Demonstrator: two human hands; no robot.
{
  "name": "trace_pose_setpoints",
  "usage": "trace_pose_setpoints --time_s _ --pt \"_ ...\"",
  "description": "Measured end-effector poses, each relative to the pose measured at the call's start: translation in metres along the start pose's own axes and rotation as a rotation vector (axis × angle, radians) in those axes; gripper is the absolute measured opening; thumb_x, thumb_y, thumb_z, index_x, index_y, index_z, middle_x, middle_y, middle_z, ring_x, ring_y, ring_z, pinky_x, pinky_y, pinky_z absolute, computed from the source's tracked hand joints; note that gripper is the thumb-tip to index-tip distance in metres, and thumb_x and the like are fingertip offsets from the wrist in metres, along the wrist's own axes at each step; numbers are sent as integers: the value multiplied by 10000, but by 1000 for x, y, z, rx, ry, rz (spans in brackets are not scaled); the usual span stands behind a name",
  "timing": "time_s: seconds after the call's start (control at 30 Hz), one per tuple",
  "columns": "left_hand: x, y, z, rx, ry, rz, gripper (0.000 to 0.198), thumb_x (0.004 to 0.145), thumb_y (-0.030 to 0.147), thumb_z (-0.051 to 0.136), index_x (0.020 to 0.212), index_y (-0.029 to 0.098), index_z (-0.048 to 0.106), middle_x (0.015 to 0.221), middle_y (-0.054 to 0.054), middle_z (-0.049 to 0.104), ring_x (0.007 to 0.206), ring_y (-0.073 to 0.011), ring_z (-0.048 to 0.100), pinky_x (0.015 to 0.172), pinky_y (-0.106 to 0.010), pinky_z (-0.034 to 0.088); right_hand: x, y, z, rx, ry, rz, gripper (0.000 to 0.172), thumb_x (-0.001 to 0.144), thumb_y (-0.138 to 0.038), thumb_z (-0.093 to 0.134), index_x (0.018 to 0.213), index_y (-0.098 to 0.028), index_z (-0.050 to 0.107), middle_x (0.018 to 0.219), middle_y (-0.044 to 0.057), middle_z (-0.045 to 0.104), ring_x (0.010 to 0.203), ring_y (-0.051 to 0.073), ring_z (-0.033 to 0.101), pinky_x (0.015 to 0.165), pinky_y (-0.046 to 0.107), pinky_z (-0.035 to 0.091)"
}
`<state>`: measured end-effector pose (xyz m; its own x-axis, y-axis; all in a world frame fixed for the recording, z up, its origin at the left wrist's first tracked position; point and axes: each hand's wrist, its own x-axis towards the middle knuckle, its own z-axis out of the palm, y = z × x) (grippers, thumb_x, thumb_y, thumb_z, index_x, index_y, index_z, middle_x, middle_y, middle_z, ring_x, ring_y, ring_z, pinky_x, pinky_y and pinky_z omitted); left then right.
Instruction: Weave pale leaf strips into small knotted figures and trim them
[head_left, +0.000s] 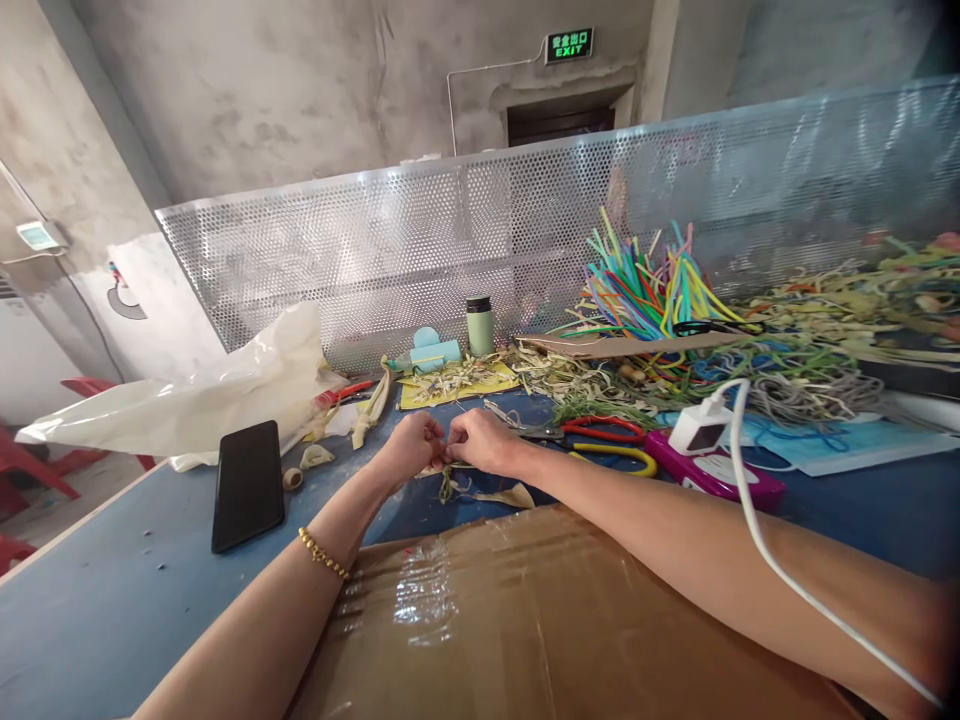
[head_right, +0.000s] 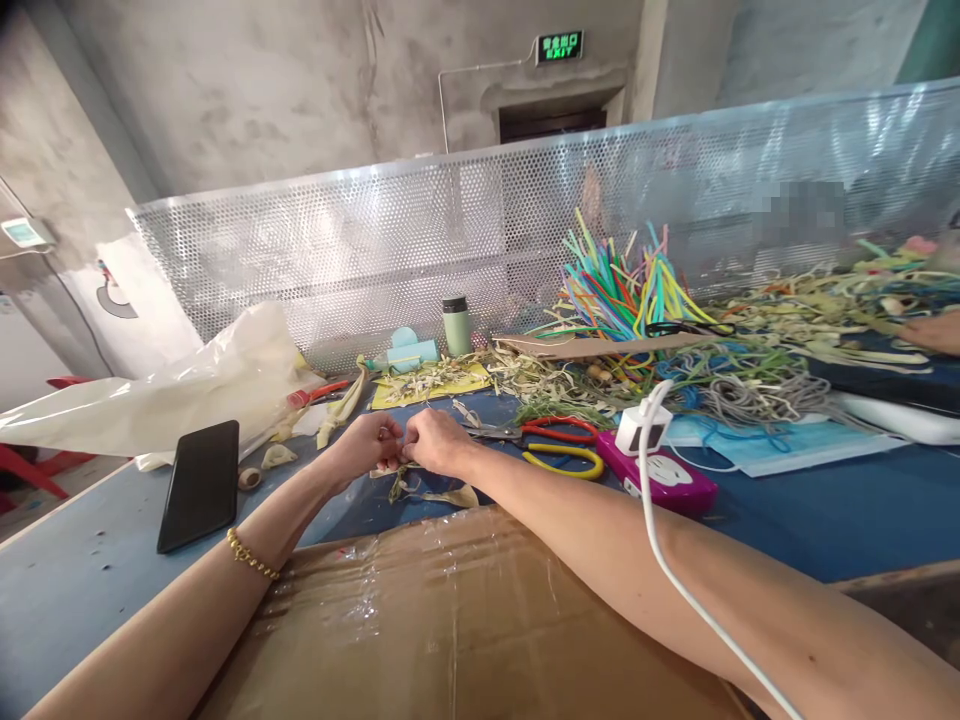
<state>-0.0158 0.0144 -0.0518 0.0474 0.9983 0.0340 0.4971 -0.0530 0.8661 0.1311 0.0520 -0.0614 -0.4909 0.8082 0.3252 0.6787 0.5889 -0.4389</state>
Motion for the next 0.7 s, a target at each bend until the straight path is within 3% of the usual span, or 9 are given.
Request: trace_pose_setpoints --time_s 0.13,0.33,0.53,0.7 --pt "-1 0 -2 -73 -100 -18 262 676 -27 594 849 147 502 502 56 590 444 -87 499 449 -195 343 1 0 1 -49 4 29 134 666 -176 622 709 -161 748 691 60 731 650 153 626 519 223 318" --pt "-1 -3 6 -70 6 24 312 600 -54 596 841 136 537 547 70 568 504 -80 504 503 -199 358 -2 -4 -3 -48 -36 107 150 653 -155 598 674 -134 745 601 47 670 586 127 549 486 219 278" --pt "-1 -2 10 311 145 125 356 621 20 646 949 149 602 677 10 668 661 -151 605 592 -240 388 -5 -5 -5 -16 -43 114 121 656 -154 599 606 -129 706 520 16 576 551 112 498 466 224 236" --pt "-4 1 14 614 225 198 390 703 32 568 1069 160 605 800 -43 724 787 -197 656 665 -269 416 -7 -8 -9 36 -58 158 109 661 -134 597 608 -129 692 485 -9 533 514 100 473 467 218 259"
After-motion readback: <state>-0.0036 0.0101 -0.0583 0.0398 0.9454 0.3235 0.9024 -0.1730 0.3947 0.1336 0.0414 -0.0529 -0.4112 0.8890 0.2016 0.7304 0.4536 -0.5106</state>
